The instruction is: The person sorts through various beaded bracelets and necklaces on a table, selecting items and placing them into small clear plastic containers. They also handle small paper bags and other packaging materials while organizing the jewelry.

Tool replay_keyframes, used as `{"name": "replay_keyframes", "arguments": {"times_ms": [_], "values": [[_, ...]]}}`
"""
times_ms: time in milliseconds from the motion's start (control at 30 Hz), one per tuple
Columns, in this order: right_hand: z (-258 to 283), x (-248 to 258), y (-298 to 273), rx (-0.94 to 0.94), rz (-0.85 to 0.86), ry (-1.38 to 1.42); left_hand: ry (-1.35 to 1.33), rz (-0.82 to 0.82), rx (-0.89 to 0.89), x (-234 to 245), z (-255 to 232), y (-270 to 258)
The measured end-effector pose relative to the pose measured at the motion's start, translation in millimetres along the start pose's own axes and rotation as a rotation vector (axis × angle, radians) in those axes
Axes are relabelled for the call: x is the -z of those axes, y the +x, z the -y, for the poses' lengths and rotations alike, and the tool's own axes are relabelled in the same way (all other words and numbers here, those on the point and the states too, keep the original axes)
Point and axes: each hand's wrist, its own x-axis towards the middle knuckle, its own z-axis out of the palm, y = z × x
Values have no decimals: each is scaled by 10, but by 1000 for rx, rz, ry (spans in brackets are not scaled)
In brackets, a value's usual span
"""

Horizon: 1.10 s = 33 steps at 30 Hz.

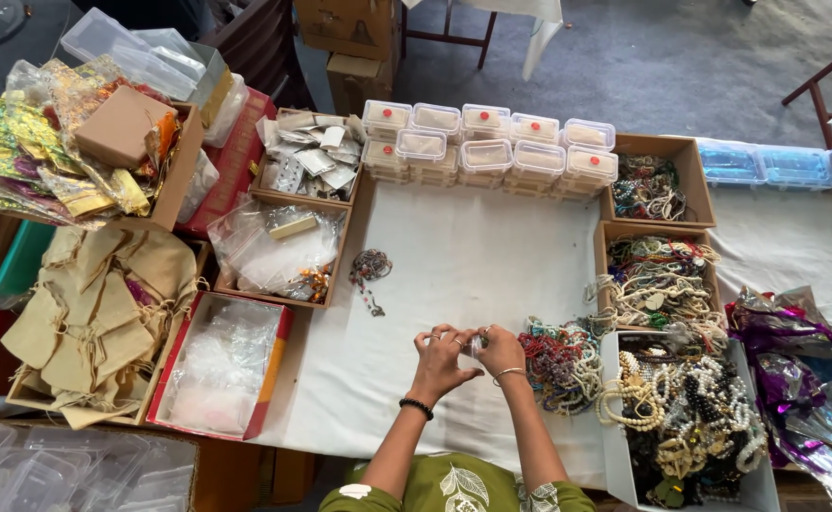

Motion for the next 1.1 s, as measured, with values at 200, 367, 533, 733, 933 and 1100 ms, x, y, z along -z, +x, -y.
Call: {"name": "replay_keyframes", "arguments": {"times_ms": [200, 367, 533, 733, 933, 1100], "values": [[128, 421, 64, -64, 173, 302, -63, -114, 85, -77, 112, 43], [162, 568, 124, -89, 169, 919, -176, -147, 189, -81, 139, 81], [575, 792, -60, -61, 168, 1588, -281, -177, 224, 32, -70, 149], [682, 725, -107, 94, 150, 1669, -354, -236, 265, 43, -85, 142], [756, 779, -175, 122, 169, 1583, -429, -290, 254, 35, -94, 121], [865, 923, -253, 183, 181, 1443, -502, -296, 267, 38, -138, 98]]}}
